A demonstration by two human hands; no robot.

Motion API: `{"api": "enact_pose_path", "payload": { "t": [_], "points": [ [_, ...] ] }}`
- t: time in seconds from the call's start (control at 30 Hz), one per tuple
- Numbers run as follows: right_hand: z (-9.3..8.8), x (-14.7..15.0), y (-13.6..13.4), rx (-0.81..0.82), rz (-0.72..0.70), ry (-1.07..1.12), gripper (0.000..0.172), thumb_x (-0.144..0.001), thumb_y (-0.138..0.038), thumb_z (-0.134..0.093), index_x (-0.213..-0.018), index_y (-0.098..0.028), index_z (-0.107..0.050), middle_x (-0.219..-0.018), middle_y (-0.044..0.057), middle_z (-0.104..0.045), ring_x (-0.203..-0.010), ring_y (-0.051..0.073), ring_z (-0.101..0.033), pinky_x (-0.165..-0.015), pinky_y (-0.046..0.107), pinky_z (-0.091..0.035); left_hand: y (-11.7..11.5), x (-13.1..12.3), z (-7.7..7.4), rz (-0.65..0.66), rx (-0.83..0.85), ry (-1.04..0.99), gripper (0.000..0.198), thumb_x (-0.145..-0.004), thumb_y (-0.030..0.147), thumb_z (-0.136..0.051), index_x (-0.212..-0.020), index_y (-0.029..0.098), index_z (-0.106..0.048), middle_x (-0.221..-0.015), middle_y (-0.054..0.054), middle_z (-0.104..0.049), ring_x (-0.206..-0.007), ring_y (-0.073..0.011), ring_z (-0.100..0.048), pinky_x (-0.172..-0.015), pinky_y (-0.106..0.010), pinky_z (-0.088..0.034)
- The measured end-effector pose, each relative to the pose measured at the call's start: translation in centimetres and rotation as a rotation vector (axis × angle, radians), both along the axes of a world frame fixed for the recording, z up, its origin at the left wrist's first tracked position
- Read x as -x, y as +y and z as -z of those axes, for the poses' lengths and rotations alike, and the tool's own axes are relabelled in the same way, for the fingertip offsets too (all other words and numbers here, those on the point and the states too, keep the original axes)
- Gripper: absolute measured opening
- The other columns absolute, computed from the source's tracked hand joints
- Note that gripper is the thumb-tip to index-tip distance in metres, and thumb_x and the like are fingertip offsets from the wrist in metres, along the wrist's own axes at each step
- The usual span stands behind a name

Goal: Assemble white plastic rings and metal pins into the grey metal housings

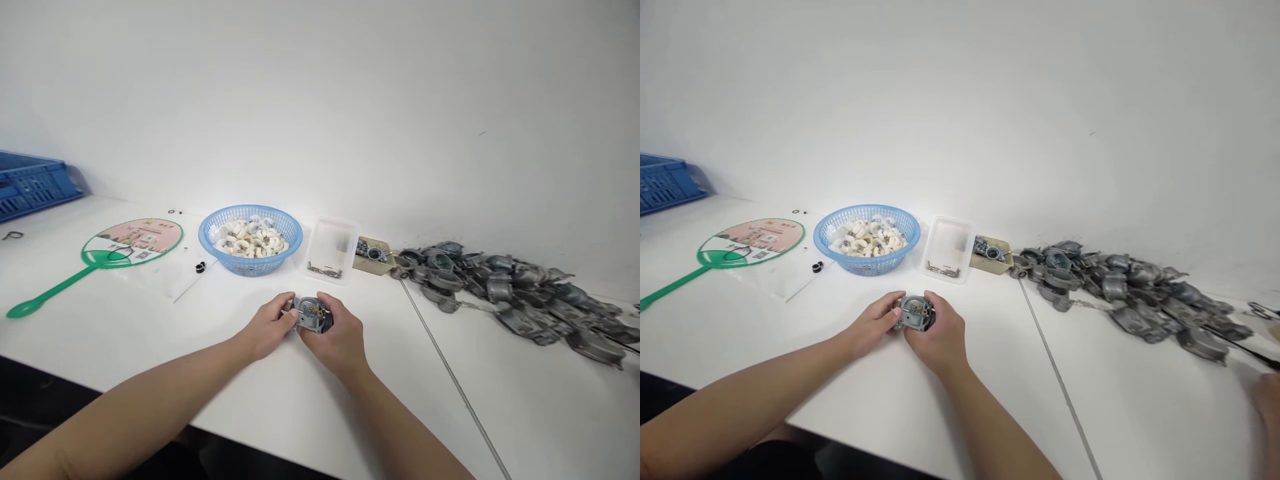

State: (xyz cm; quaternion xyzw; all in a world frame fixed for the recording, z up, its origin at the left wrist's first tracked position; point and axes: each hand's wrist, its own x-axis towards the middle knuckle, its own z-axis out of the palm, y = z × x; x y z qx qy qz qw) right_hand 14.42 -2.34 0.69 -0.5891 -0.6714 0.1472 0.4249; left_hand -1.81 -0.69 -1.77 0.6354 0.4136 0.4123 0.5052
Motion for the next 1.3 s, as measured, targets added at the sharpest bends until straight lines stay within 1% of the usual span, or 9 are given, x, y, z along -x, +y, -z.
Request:
{"api": "enact_pose_path", "payload": {
  "t": [0.07, 0.27, 0.5, 0.7, 0.87, 1.03, 1.13, 1.2, 1.3],
  "points": [
    [0.2, 0.0, 0.1, 0.026, -0.011, -0.007, 0.060, -0.056, -0.031, -0.065, -0.114, -0.020, -0.055, -0.103, 0.006, -0.065, -0.091, 0.026, -0.063, -0.082, 0.040, -0.052, 0.1, 0.1, 0.2, 0.004, -0.006, 0.011, 0.059, -0.082, 0.049, -0.050, -0.130, 0.017, -0.041, -0.108, -0.009, -0.056, -0.086, -0.0188, -0.054, -0.080, -0.034, -0.043],
    [0.4, -0.1, 0.5, 0.104, -0.063, 0.014, 0.060, -0.057, -0.033, -0.066, -0.114, -0.019, -0.056, -0.104, 0.007, -0.065, -0.094, 0.026, -0.062, -0.084, 0.039, -0.051, 0.5, 0.4, 0.1, 0.011, -0.063, 0.120, 0.058, -0.075, 0.042, -0.060, -0.125, 0.017, -0.047, -0.113, -0.010, -0.058, -0.093, -0.0232, -0.055, -0.084, -0.036, -0.044],
    [1.2, -0.8, 1.5, 0.154, -0.202, 0.021, 0.067, -0.060, -0.042, -0.070, -0.121, -0.020, -0.052, -0.113, 0.007, -0.062, -0.102, 0.026, -0.059, -0.088, 0.041, -0.049, 0.5, 0.4, -0.8, -0.031, -0.127, 0.232, 0.039, -0.075, 0.030, -0.057, -0.114, 0.023, -0.057, -0.106, -0.007, -0.061, -0.092, -0.0230, -0.055, -0.081, -0.034, -0.044],
    [1.7, -1.4, 1.7, 0.167, -0.258, 0.068, 0.070, -0.063, -0.042, -0.069, -0.126, -0.019, -0.048, -0.115, 0.009, -0.061, -0.103, 0.026, -0.059, -0.089, 0.040, -0.049, 0.7, 0.7, -1.0, -0.006, -0.109, 0.235, 0.039, -0.075, 0.029, -0.055, -0.114, 0.023, -0.058, -0.108, -0.006, -0.060, -0.094, -0.0228, -0.055, -0.083, -0.034, -0.044],
    [1.5, -1.4, 1.8, 0.208, -0.227, 0.002, 0.073, -0.061, -0.044, -0.071, -0.125, -0.020, -0.049, -0.115, 0.010, -0.060, -0.105, 0.027, -0.057, -0.090, 0.041, -0.047, 1.2, 1.0, -0.9, 0.005, -0.098, 0.209, 0.037, -0.073, 0.026, -0.057, -0.110, 0.022, -0.060, -0.111, -0.006, -0.060, -0.091, -0.0212, -0.056, -0.081, -0.033, -0.046],
    [1.4, -1.2, 2.0, 0.255, -0.257, 0.062, 0.075, -0.058, -0.044, -0.074, -0.123, -0.020, -0.048, -0.112, 0.009, -0.061, -0.101, 0.024, -0.059, -0.087, 0.038, -0.048, 1.4, 1.1, -0.3, -0.031, -0.085, 0.213, 0.044, -0.074, 0.034, -0.058, -0.116, 0.019, -0.056, -0.116, -0.009, -0.057, -0.086, -0.0198, -0.058, -0.080, -0.034, -0.047],
    [1.2, -1.0, 1.8, 0.241, -0.297, 0.124, 0.071, -0.058, -0.039, -0.074, -0.121, -0.019, -0.048, -0.111, 0.007, -0.061, -0.098, 0.023, -0.060, -0.085, 0.036, -0.049, 1.2, 1.6, -0.7, -0.139, -0.196, 0.251, 0.047, -0.074, 0.040, -0.058, -0.115, 0.017, -0.056, -0.113, -0.011, -0.057, -0.076, -0.0170, -0.057, -0.074, -0.033, -0.049],
    [1.2, -0.8, 1.7, 0.224, -0.266, 0.142, 0.069, -0.057, -0.035, -0.075, -0.119, -0.020, -0.050, -0.108, 0.006, -0.063, -0.096, 0.023, -0.061, -0.085, 0.037, -0.049, 1.1, 2.5, -1.6, -0.324, -0.335, 0.240, 0.042, -0.075, 0.041, -0.058, -0.109, 0.017, -0.059, -0.106, -0.009, -0.060, -0.072, -0.0156, -0.056, -0.069, -0.031, -0.048],
    [1.2, -0.7, 1.6, 0.206, -0.217, 0.154, 0.066, -0.056, -0.030, -0.074, -0.118, -0.022, -0.052, -0.104, 0.005, -0.065, -0.093, 0.023, -0.062, -0.085, 0.038, -0.049, 1.8, 4.8, -4.2, -0.668, -0.450, 0.141, 0.034, -0.079, 0.042, -0.052, -0.098, 0.015, -0.061, -0.090, -0.007, -0.064, -0.070, -0.0149, -0.056, -0.067, -0.028, -0.048]
  ]
}}
